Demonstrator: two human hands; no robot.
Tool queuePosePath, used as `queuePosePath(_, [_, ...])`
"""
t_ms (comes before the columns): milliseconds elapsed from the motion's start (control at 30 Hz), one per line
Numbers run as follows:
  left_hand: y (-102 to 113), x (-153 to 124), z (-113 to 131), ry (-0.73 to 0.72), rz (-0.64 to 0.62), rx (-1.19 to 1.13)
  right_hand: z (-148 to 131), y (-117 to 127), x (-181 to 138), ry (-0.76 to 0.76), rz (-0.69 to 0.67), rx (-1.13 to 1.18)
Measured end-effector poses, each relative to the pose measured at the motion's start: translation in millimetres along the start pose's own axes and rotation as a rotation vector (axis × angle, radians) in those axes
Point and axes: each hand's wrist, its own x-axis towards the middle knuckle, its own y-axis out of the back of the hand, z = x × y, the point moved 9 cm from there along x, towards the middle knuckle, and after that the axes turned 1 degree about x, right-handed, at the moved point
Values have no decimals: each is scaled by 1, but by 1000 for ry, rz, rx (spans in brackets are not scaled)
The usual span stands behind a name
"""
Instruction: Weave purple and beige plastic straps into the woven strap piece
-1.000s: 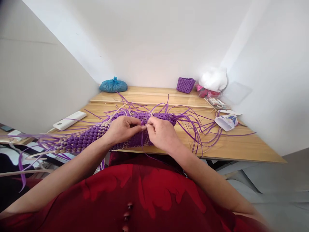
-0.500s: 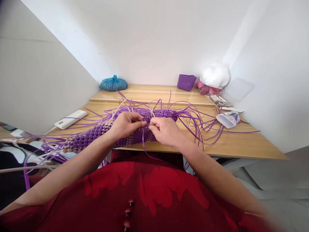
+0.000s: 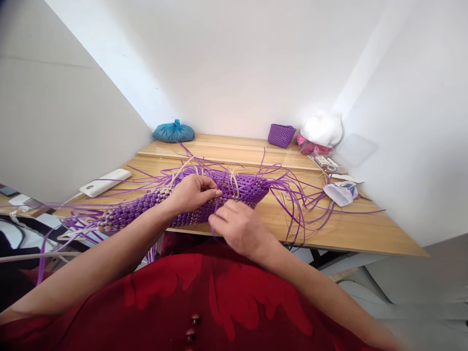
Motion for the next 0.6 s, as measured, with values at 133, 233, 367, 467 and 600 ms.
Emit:
queuePosePath(133, [0,0,0,-7,-12,-16,-2,23,8,66,159,188])
queuePosePath(233, [0,0,0,-7,-31,-38,43,34,18,-239,228,194])
queuePosePath(367, [-1,-2,1,-22,-53,-71,83,25,26,-429,168,201])
queuePosePath(467, [-2,-3,1,-30,-68,-87,85,14,26,-470,111,234])
queuePosePath(600, [-2,-3,0,-6,-66,-87,79,12,25,-514,58,247])
